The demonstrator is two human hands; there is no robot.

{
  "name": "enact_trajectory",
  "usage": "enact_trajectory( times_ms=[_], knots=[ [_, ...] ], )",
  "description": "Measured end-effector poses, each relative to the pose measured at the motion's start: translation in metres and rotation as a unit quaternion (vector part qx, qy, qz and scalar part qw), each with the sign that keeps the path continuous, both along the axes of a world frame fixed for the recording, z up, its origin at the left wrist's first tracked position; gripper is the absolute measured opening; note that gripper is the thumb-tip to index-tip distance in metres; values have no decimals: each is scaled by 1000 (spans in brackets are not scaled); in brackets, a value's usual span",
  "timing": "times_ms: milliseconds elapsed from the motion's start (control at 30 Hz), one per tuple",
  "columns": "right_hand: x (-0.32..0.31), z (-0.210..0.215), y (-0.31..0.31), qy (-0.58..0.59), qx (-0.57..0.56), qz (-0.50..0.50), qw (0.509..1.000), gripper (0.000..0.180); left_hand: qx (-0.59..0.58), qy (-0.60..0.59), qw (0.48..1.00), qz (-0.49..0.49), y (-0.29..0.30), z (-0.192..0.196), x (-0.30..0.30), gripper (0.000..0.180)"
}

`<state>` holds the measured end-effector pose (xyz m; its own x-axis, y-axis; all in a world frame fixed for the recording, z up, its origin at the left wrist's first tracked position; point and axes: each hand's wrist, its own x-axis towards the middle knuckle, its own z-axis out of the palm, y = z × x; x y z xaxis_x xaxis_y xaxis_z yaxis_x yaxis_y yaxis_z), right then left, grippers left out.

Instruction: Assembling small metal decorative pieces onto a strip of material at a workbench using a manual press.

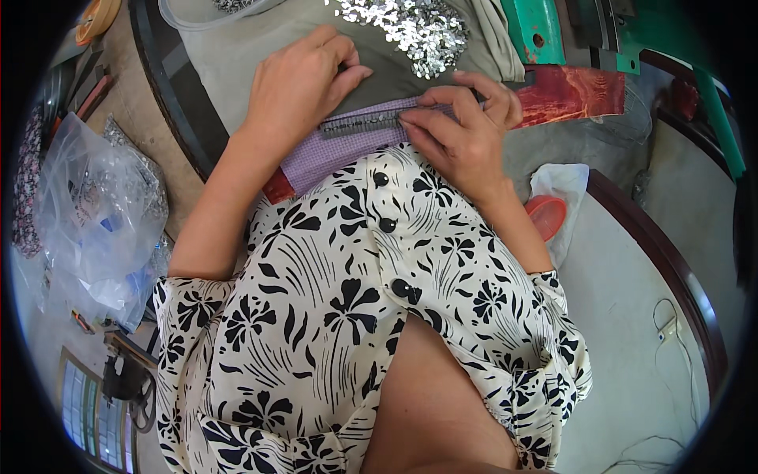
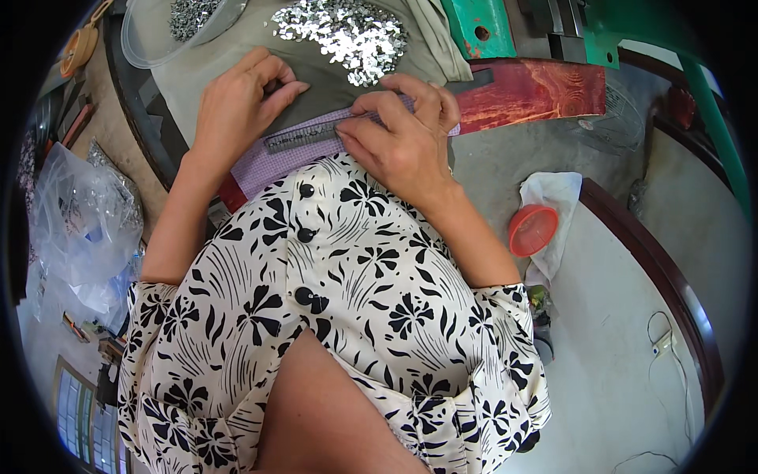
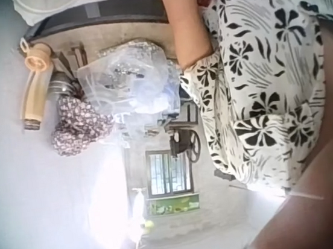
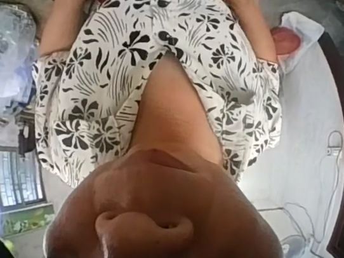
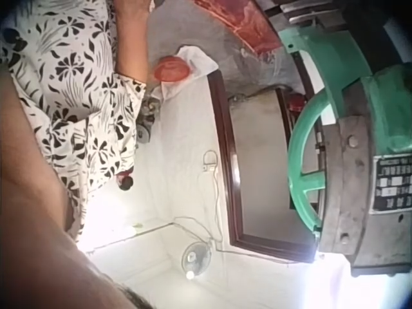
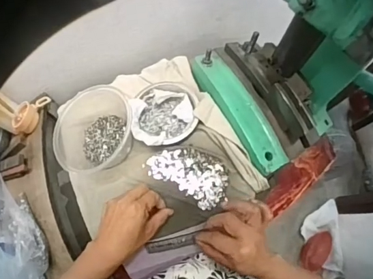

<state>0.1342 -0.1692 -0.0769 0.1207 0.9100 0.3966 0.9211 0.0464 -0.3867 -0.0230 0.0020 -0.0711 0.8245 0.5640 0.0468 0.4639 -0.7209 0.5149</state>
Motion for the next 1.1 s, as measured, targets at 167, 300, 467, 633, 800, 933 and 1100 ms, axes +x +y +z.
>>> enact_trajectory(
  times_ms=[167, 300, 467, 633, 800, 933, 1100],
  knots=[
    [-1, 11, 1, -35, -28, -11, 999, 13, -122, -62, 991, -3, 7, 3, -13, 15],
    [-4, 8, 7, -22, -22, 8, 999, 15, -166, -112, 980, 12, 12, 2, -24, 12],
    [-7, 7, 12, -38, -17, 35, 999, 12, -135, -110, 985, -17, 6, 0, -21, 16],
    [-11, 10, 13, -52, -11, 31, 998, 9, -45, -85, 994, -60, 0, 0, -8, 10],
    [-11, 15, 14, -81, -38, 21, 996, 11, -18, -47, 997, -57, -1, -3, 3, 11],
    [13, 16, 27, -60, -8, -9, 998, 9, -9, -57, 998, -32, -3, -5, 5, 12],
    [44, -21, 72, -41, 157, 51, 985, 11, 26, -61, 998, -14, -7, -7, 8, 12]
  ],
)
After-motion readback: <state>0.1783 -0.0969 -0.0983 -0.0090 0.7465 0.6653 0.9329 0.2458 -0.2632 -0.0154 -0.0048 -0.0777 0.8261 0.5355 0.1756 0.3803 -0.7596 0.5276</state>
